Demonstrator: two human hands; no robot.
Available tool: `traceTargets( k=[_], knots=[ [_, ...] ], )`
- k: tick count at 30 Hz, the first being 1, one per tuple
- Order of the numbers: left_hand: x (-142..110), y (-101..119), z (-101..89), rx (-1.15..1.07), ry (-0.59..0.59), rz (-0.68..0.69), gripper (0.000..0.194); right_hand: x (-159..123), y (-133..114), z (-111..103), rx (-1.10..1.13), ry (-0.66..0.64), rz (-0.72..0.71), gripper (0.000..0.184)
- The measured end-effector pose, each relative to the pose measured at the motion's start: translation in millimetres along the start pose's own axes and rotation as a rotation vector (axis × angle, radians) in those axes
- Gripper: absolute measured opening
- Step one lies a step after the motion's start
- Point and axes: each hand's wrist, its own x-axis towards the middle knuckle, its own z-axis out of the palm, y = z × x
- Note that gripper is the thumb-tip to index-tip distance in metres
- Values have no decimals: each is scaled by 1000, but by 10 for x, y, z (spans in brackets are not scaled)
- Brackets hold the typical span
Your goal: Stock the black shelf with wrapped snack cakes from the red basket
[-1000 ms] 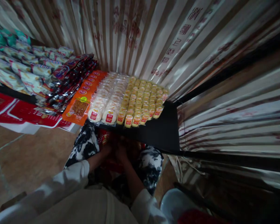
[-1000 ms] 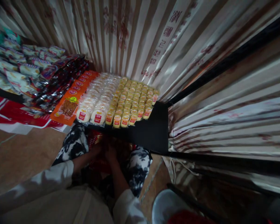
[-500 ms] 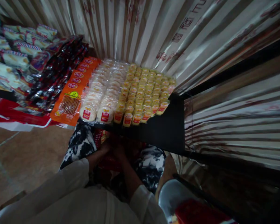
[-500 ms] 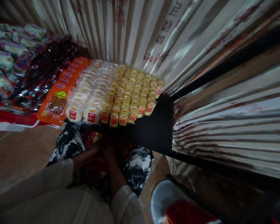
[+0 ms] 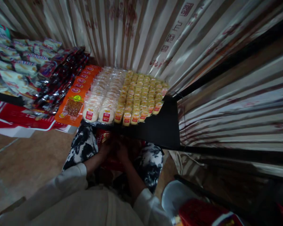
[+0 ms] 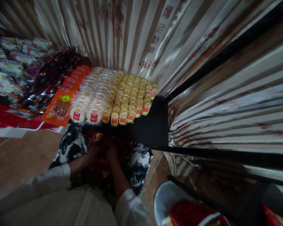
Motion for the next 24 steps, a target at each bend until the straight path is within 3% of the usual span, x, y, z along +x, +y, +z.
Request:
traceTargets(
  k=[4, 8, 11, 14, 16, 20, 24],
  knots=[
    [-105, -29, -84, -285, -24, -75, 12, -72, -5, -104, -148, 89, -36, 49],
    [-139, -98, -109, -726, -100, -174, 13, -178, -13, -214, -143, 95, -218, 50],
    [-178, -74, -156, -837, -215, -215, 10, -292, -38, -342, -72, 63, -323, 43],
    [-269, 39, -260, -869, -318, -257, 14, -426, -85, -518, -66, 67, -328, 40],
    [-356, 138, -336, -850, -358, -203, 21, -519, -126, -637, -73, 88, -287, 37],
    [-561, 337, -428, -800, -442, 49, 31, -689, -212, -817, -18, 133, -243, 31],
    [-726, 517, -416, -711, -420, 138, 35, -803, -265, -938, 172, 183, -285, 32]
  ],
)
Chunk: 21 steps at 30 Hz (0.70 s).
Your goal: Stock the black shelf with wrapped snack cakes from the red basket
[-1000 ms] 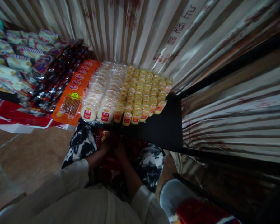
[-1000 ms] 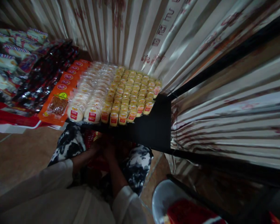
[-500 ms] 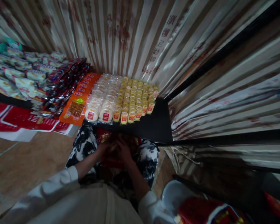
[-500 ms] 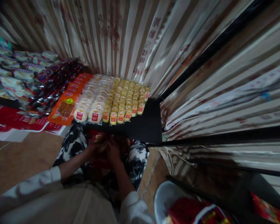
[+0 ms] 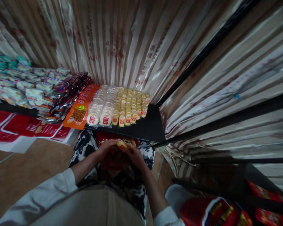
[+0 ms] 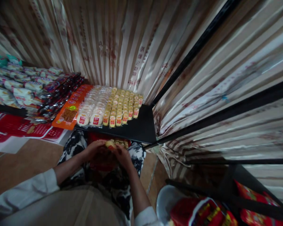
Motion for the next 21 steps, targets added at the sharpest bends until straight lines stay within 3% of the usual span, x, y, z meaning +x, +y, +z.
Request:
traceTargets(
  k=[4, 9, 16, 21],
  knots=[
    [-3, 57, 171, 166, 12, 44, 37, -18, -46, -120, 192, 31, 46, 33],
    [34, 65, 346, 286, 2, 169, 28, 26, -130, -276, 327, 179, 134, 44],
    [22, 69, 673, -116, -27, 11, 24, 65, -306, -383, 622, 389, 137, 55],
    [137, 21, 942, -192, -27, 36, 26, 109, -303, -322, 766, 466, 153, 48]
  ],
)
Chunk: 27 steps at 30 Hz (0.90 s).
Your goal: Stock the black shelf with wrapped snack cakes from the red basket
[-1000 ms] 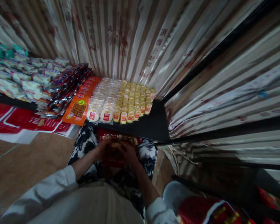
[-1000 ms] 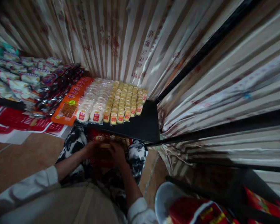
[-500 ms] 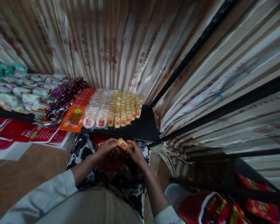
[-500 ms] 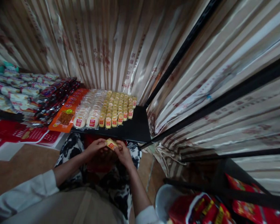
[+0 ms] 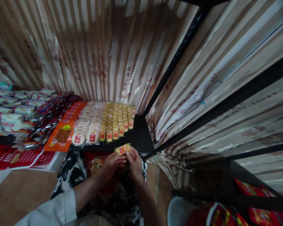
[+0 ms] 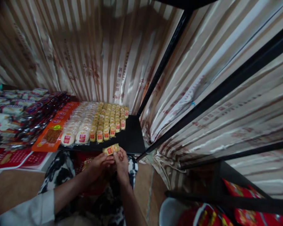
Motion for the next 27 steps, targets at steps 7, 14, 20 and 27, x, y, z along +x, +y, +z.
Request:
traceTargets(
  k=[7, 14, 20, 27],
  knots=[
    [325, -12, 356, 90, 5, -35, 27, 240, -24, -91, -56, 78, -71, 27],
    [730, 52, 717, 305, 224, -70, 15, 940, -216, -402, -306, 182, -218, 46],
    [1035, 154, 1098, 231, 69, 51, 27, 1579, -414, -545, -564, 167, -345, 50],
    [1507, 382, 1448, 152, 37, 66, 44, 2241, -410, -506, -661, 159, -413, 49]
  ],
)
